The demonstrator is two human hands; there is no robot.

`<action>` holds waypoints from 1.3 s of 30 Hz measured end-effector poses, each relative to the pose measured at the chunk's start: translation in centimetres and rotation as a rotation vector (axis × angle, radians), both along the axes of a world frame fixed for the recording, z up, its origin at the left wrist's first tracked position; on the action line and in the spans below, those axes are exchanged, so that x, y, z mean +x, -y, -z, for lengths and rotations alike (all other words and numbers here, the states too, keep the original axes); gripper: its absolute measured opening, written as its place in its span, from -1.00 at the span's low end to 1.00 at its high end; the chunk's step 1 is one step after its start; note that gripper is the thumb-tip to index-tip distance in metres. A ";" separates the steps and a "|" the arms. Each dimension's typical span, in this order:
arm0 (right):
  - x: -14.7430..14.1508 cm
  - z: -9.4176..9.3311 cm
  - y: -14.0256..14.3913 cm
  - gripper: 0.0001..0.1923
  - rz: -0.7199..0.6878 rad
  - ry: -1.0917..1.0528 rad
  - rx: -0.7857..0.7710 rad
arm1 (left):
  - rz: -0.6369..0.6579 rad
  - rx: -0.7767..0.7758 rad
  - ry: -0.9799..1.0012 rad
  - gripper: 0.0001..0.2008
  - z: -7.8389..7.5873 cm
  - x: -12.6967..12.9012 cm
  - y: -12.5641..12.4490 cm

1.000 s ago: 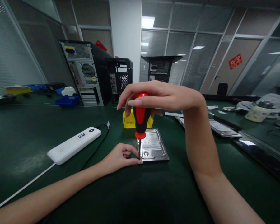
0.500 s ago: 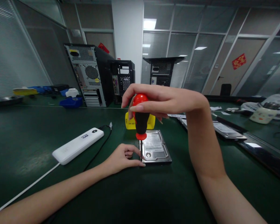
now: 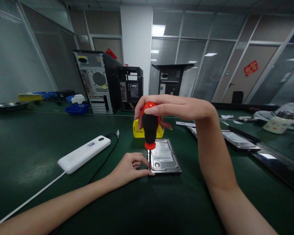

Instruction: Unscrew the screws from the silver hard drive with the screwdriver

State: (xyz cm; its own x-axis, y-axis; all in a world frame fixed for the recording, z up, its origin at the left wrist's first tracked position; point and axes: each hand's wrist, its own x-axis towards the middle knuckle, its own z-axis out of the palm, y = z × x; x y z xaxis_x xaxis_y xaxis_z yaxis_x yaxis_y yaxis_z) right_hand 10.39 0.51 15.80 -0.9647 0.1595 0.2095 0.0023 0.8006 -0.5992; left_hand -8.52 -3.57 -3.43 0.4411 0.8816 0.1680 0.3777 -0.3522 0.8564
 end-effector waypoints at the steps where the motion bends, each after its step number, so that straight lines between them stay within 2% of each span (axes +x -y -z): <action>1: 0.0 0.0 -0.1 -0.68 -0.027 -0.004 -0.007 | 0.003 -0.001 0.006 -0.76 0.1 0.0 0.0; 4: 0.0 -0.1 -0.2 -0.69 -0.059 -0.030 0.039 | 0.019 -0.028 0.024 -0.76 0.2 -0.2 -0.1; 10: -0.2 -0.1 -0.5 -0.66 0.023 -0.074 0.143 | 0.047 -0.079 0.006 -0.75 0.4 -0.4 -0.3; 18: -0.1 0.0 -0.8 -0.71 -0.032 -0.028 0.048 | 0.071 -0.193 0.028 -0.76 0.1 -0.3 -0.3; 23: 0.2 -0.1 -1.1 -0.72 -0.045 -0.010 0.045 | -0.043 -0.104 -0.026 -0.62 0.6 -0.4 -0.6; 25: 0.3 -0.1 -1.1 -0.74 -0.057 -0.008 0.041 | -0.073 -0.049 -0.035 -0.63 0.8 -0.4 -0.6; 31: 0.2 -0.1 -1.1 -0.71 -0.057 -0.009 0.034 | -0.056 -0.018 -0.027 -0.73 0.3 -0.1 0.1; 39: 0.3 -0.1 -1.2 -0.70 -0.030 0.028 0.027 | -0.021 -0.052 -0.023 -0.72 0.0 -0.2 0.3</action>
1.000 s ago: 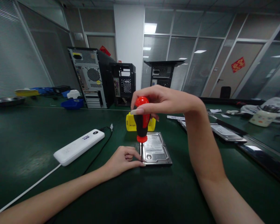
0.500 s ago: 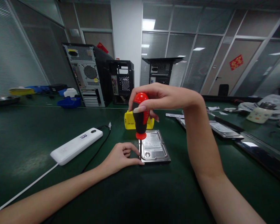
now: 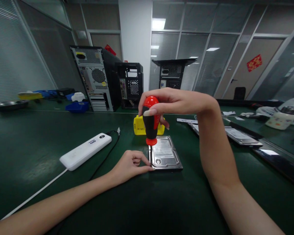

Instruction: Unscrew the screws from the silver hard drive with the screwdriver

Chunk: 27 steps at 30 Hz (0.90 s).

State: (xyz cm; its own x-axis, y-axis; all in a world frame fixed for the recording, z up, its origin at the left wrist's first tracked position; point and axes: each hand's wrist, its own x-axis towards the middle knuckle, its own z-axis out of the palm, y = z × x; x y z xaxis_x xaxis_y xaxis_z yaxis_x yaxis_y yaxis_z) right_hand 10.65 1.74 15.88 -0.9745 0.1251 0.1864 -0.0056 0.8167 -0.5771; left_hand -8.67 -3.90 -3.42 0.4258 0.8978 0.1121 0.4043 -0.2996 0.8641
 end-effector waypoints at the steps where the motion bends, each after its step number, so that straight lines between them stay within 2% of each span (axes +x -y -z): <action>1: 0.1 0.0 0.1 -0.70 -0.011 0.004 -0.006 | 0.004 -0.001 -0.002 -0.72 0.0 0.0 0.0; 5: 0.3 -0.1 0.3 -0.71 -0.039 -0.003 -0.005 | 0.011 -0.028 -0.003 -0.72 -0.1 -0.1 0.0; 11: 0.3 -0.3 0.5 -0.68 0.005 0.007 0.034 | 0.022 -0.095 -0.012 -0.68 -0.4 -0.2 0.0; 15: 0.2 -0.4 0.9 -0.67 -0.081 -0.024 0.041 | 0.025 -0.119 -0.015 -0.69 -0.6 -0.1 0.0; 20: 0.1 -0.3 0.9 -0.79 -0.121 -0.092 0.092 | 0.039 -0.106 -0.020 -0.69 -0.7 0.1 0.0; 27: -0.3 -0.3 1.6 -0.81 -0.060 -0.118 0.177 | 0.027 -0.106 -0.010 -0.65 -0.1 -0.1 -0.6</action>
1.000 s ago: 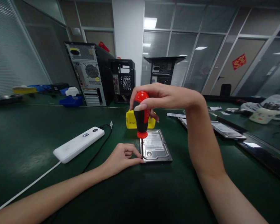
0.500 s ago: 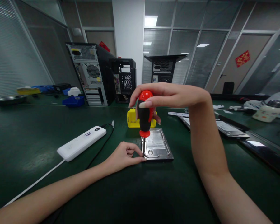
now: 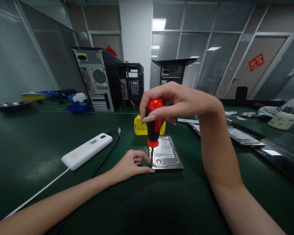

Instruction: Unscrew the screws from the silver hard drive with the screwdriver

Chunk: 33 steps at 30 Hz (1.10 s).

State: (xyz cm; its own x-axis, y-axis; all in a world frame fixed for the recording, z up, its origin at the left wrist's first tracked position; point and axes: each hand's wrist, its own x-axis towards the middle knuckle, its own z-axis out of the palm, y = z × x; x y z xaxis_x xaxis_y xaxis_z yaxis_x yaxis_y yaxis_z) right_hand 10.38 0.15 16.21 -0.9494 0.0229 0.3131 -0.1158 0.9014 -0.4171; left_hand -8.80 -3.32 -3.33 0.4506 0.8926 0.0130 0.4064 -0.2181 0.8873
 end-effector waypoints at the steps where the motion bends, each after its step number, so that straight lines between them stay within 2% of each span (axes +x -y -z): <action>1: 0.0 0.0 0.1 -0.80 0.012 0.009 0.003 | 0.008 -0.014 0.002 -0.65 0.1 -0.1 -0.1; 5: 0.0 0.2 0.0 -0.69 0.104 0.061 -0.058 | 0.015 -0.062 -0.005 -0.63 0.5 -0.3 -0.3; 8: 0.1 0.4 -0.5 -0.70 0.094 0.083 -0.103 | 0.040 -0.064 -0.007 -0.63 0.6 -0.4 -0.5; 13: 0.0 0.4 -1.2 -0.71 0.055 0.025 0.004 | 0.057 -0.074 -0.030 -0.61 0.4 -0.5 -0.6; 16: -0.2 0.3 -1.2 -0.69 0.115 -0.021 0.059 | 0.009 -0.055 -0.023 -0.60 0.4 0.0 -0.3; 19: -0.3 0.3 -1.0 -0.65 0.159 -0.025 0.039 | -0.082 -0.031 -0.014 -0.58 0.6 0.5 -0.1; 22: -0.4 0.4 -0.7 -0.63 0.172 -0.033 0.060 | -0.106 -0.039 0.008 -0.58 0.8 0.8 0.1; 26: -0.7 0.4 -0.1 -0.76 0.127 -0.068 0.178 | -0.092 -0.043 0.013 -0.57 0.9 0.6 0.1; 33: -0.5 -0.1 0.6 -0.72 0.062 0.005 0.128 | -0.070 -0.050 0.050 -0.59 0.9 0.5 0.2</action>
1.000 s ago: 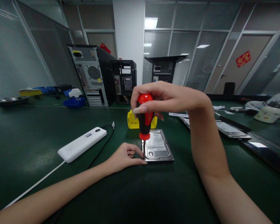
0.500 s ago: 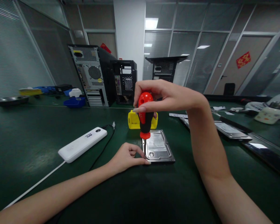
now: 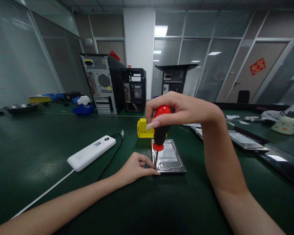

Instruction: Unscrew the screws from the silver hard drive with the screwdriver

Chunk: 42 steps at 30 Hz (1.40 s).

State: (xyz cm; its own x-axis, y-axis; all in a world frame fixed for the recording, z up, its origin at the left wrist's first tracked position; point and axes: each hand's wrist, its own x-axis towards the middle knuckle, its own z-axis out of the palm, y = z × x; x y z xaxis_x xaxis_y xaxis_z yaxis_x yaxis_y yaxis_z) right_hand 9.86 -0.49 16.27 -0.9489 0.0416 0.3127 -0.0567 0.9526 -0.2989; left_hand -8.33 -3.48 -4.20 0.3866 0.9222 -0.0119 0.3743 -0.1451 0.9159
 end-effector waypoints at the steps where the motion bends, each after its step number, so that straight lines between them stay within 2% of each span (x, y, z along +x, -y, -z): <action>1: 0.2 -0.1 0.0 -0.69 0.014 0.007 -0.024 | 0.006 -0.003 0.003 -0.59 0.0 0.0 0.0; 4: 0.8 -0.3 0.0 -0.69 0.044 0.048 -0.113 | 0.031 0.007 0.010 -0.59 0.0 -0.2 0.0; 7: 1.2 -0.5 -0.1 -0.78 -0.007 0.082 -0.151 | 0.044 0.014 0.012 -0.59 0.1 -0.5 0.0; 11: 0.8 -0.4 -0.2 -0.77 -0.083 0.050 -0.090 | 0.053 0.016 0.016 -0.63 -0.1 -0.4 0.2; 16: 0.2 -0.1 -0.3 -0.75 -0.078 0.008 -0.004 | 0.061 0.099 0.016 -0.72 -0.5 0.1 0.6; 20: 0.4 -0.1 -0.1 -0.69 -0.027 0.018 0.031 | -0.031 0.226 -0.063 -0.71 -0.7 0.0 0.6; 22: 0.6 -0.3 0.0 -0.67 -0.047 0.036 0.044 | -0.065 0.273 -0.095 -0.73 -0.7 -0.2 0.7; 25: 1.0 -0.7 0.3 -0.66 -0.100 0.058 0.064 | -0.074 0.287 -0.117 -0.77 -0.7 -0.4 0.7; 29: 1.1 -1.0 1.0 -0.67 -0.051 0.059 0.073 | -0.050 0.266 -0.130 -0.79 -0.6 -0.4 0.8; 36: 0.3 -0.6 1.3 -0.77 -0.040 0.026 0.036 | -0.060 0.323 -0.159 -0.87 -0.7 -0.3 1.2; 38: 0.3 -0.4 1.2 -0.79 -0.016 0.019 -0.003 | -0.054 0.341 -0.176 -0.88 -0.8 -0.2 1.3; 42: 0.7 -0.3 1.0 -0.68 0.068 0.053 -0.156 | -0.097 0.354 -0.179 -0.84 -1.1 -0.1 1.5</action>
